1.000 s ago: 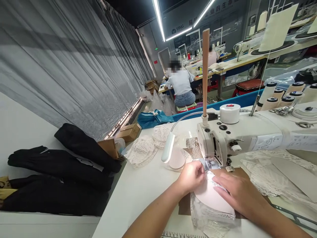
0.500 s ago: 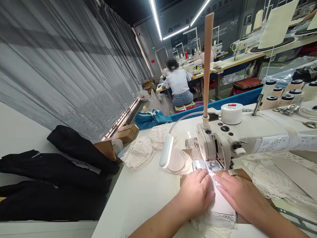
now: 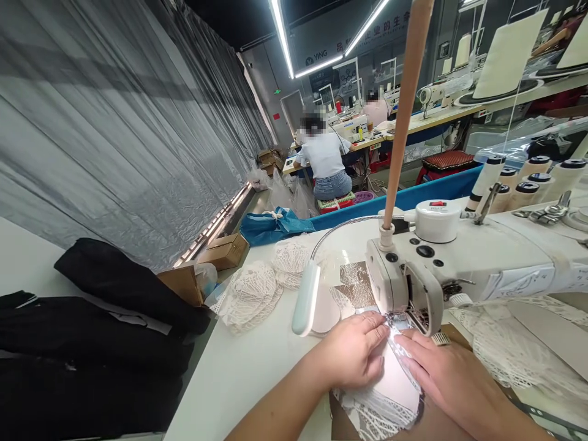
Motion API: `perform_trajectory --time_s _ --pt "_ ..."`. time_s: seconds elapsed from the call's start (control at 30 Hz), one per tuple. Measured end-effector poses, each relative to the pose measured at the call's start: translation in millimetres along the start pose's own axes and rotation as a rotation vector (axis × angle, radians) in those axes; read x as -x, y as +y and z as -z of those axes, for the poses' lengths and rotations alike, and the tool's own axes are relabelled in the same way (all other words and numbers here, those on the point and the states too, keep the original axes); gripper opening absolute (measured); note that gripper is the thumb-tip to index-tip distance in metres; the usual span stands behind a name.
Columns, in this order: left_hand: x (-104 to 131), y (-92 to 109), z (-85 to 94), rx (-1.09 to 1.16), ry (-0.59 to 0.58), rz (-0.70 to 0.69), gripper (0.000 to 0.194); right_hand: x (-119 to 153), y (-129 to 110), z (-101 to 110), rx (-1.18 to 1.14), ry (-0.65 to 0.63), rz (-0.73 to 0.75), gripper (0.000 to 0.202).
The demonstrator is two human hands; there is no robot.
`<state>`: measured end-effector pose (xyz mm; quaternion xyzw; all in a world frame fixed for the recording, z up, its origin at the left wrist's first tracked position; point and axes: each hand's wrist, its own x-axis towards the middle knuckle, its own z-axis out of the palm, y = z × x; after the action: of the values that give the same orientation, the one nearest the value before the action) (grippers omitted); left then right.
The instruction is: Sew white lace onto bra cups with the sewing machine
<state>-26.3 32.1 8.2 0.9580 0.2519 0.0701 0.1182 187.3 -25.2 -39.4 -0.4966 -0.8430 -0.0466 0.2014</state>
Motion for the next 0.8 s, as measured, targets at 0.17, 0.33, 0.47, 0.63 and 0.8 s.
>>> perform_trajectory --time_s 0.17,0.33,0.47,0.63,0.8 --pt "2 6 11.4 -0.122 0.001 -0.002 0.042 -2 3 9 -0.126 0.023 -0.032 0.033" --pt "5 19 5.4 -0.069 0.035 -0.022 0.032 -5 5 16 -0.115 0.078 -0.043 0.030" --pt "6 18 -0.8 -0.047 0.040 -0.005 0.040 -5 6 15 -0.058 0.095 -0.020 0.030" --pt "6 10 -2.9 -0.045 0.042 -0.045 0.041 0 8 8 -0.050 0.079 -0.016 0.035" --pt "6 8 -4.1 -0.026 0.068 -0.055 0.042 6 7 0 -0.053 -0.030 0.024 0.044"
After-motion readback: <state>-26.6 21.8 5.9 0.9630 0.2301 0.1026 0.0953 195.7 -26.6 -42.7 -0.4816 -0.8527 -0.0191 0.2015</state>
